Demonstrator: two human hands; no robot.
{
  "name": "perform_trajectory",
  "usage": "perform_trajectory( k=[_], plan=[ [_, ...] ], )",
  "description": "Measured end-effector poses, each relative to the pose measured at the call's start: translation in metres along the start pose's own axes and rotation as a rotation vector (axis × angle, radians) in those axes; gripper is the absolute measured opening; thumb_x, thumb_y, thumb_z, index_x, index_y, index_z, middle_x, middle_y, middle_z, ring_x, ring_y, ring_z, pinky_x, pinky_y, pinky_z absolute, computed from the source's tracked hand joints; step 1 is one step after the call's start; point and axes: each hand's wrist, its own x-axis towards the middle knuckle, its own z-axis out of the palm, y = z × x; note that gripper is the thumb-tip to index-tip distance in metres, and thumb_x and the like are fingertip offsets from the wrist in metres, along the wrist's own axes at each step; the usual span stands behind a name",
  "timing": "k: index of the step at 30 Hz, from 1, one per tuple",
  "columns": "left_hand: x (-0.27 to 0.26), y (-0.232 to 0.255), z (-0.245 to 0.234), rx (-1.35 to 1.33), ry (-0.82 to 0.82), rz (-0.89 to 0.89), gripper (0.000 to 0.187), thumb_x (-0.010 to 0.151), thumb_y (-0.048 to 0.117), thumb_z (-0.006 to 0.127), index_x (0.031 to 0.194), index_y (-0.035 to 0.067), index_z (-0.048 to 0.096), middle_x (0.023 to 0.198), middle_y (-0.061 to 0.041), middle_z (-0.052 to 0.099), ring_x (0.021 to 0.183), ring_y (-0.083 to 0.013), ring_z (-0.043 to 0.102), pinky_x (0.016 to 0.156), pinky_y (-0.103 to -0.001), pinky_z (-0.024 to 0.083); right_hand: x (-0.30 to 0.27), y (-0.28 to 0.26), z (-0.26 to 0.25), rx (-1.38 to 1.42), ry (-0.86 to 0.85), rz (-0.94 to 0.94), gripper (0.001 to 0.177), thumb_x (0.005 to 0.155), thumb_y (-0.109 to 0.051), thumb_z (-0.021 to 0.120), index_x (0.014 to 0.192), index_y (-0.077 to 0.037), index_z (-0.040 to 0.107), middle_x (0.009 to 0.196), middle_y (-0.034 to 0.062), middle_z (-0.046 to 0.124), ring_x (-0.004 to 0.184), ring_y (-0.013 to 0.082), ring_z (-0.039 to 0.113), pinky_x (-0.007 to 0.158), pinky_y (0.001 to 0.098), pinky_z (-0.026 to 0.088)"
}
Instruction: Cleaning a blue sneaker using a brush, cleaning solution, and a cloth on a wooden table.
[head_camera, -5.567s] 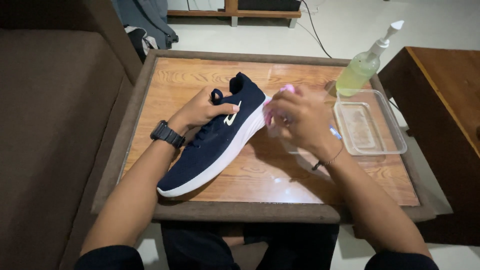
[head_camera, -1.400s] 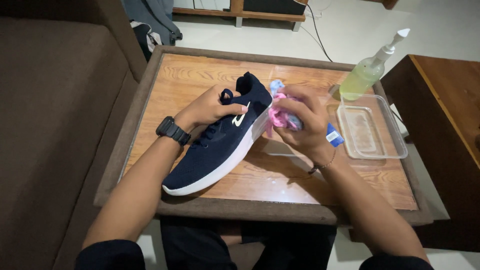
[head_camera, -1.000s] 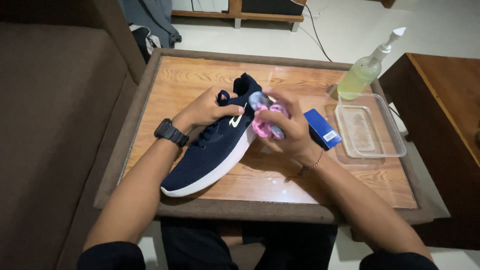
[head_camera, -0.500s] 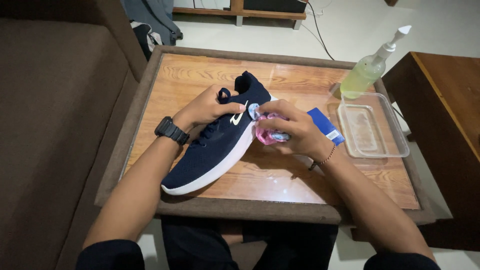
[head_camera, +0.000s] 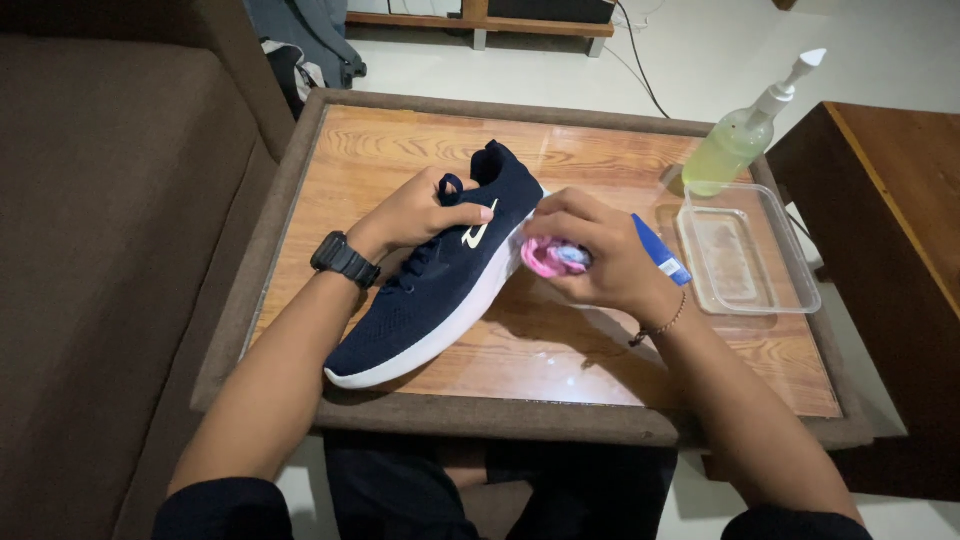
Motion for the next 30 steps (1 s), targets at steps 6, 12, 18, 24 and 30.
perform_trajectory(
  k=[6,12,18,24,30],
  plan=[
    [-0.003,0.015,0.004,-0.025,-0.004,0.026,0.033,0.086,0.021,0.080,0.061,0.016,0.059,0.054,0.009,0.052,0.056,-0.0019,0.051,0.056,-0.016,0.042,-0.014,0.017,0.010,-0.135,0.004,-0.080,0.018,0.087,-0.024,0.077,0.099,-0.011,0.074,0.098,0.0116,0.070,0.081,0.0333,0.069,0.077,0.0411,0.058],
    [-0.007,0.011,0.006,-0.038,0.018,-0.021,0.030,0.086,0.019,0.080,0.063,0.015,0.061,0.056,0.011,0.052,0.056,-0.0015,0.050,0.057,-0.015,0.041,-0.006,0.012,0.008,-0.176,0.000,-0.208,0.014,0.079,-0.008,0.082,0.090,-0.009,0.073,0.093,0.0141,0.070,0.076,0.0355,0.067,0.073,0.0448,0.056],
    [-0.006,0.019,0.006,-0.021,0.007,-0.009,0.030,0.085,0.019,0.081,0.064,0.015,0.061,0.058,0.011,0.050,0.058,-0.0015,0.051,0.058,-0.016,0.043,-0.013,0.022,0.010,-0.112,0.009,-0.203,0.015,0.083,-0.018,0.082,0.091,-0.010,0.073,0.094,0.0137,0.069,0.079,0.0363,0.065,0.075,0.0461,0.055],
    [0.006,-0.032,-0.006,0.092,0.071,-0.022,0.022,0.083,0.019,0.084,0.086,0.004,0.068,0.080,-0.003,0.063,0.079,-0.0164,0.060,0.075,-0.031,0.049,-0.004,-0.015,0.018,-0.006,-0.036,-0.302,0.021,0.099,-0.024,0.066,0.102,-0.004,0.071,0.097,0.0188,0.067,0.080,0.0377,0.068,0.071,0.0444,0.057],
    [0.004,-0.032,-0.007,0.036,0.013,-0.020,0.012,0.086,0.010,0.079,0.091,-0.001,0.075,0.087,-0.007,0.070,0.085,-0.0142,0.059,0.077,-0.033,0.053,-0.020,0.032,0.015,-0.210,0.061,-0.220,0.025,0.094,-0.029,0.072,0.104,-0.007,0.070,0.099,0.0148,0.064,0.085,0.0341,0.066,0.076,0.0429,0.057]
  ],
)
